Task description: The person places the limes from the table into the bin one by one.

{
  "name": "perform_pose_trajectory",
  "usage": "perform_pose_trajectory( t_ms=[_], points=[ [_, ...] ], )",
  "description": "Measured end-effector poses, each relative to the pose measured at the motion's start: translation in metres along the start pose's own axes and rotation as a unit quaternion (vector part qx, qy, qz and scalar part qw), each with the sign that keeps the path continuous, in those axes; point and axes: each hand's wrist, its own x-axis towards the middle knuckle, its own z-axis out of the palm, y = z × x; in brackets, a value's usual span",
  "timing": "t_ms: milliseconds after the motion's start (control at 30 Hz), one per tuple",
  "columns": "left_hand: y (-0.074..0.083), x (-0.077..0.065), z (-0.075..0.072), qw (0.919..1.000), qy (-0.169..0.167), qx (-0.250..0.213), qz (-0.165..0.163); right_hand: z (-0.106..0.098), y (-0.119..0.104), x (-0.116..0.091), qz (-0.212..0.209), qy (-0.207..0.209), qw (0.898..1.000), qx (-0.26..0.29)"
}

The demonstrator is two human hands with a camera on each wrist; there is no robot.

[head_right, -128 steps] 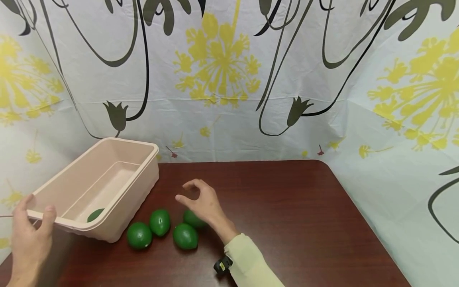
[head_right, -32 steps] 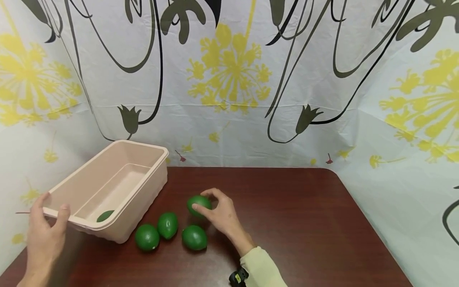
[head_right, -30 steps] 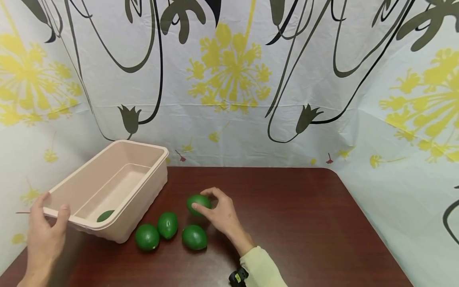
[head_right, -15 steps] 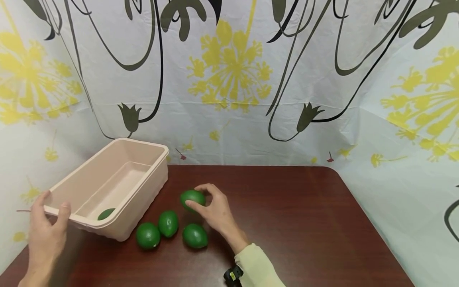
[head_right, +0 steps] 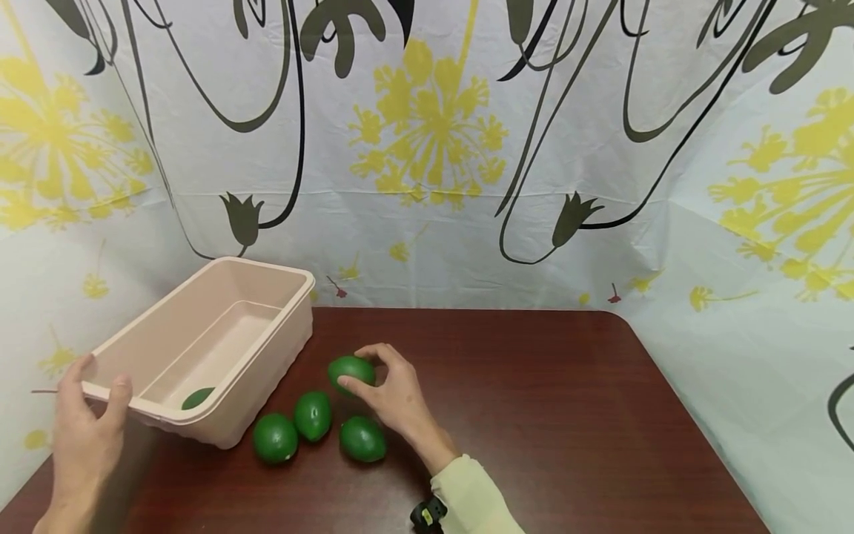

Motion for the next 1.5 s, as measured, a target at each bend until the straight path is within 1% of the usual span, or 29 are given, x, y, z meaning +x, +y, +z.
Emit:
perform_pose_trajectory(
  t_ms=[267, 433, 600, 933, 1133, 1500],
  points=[
    [-0.001, -0.002, -0.004, 0.9999, -0.008, 0.003, -0.013, 0.006, -0.003, -0.001, -0.012, -0.004, 1.000, 0.001],
    [0.000, -0.002, -0.002, 1.0000, -0.004, 0.001, -0.006, 0.009, -0.007, 0.002, -0.020, 0.000, 1.000, 0.000],
    [-0.001, -0.001, -0.002, 1.0000, -0.003, 0.001, -0.009, 0.012, -0.013, 0.005, -0.026, 0.005, 1.000, 0.001],
    [-0.001, -0.001, -0.003, 0.9999, -0.004, 0.007, -0.015, 0.022, -0.020, 0.009, -0.056, 0.014, 0.998, 0.006],
    [-0.001, -0.002, -0.002, 0.9999, -0.004, 0.004, -0.011, 0.026, -0.025, 0.011, -0.070, 0.020, 0.997, 0.006],
    [0.001, -0.001, 0.001, 1.0000, -0.002, -0.003, -0.006, 0.029, -0.032, 0.012, -0.076, 0.025, 0.997, 0.005]
  ],
)
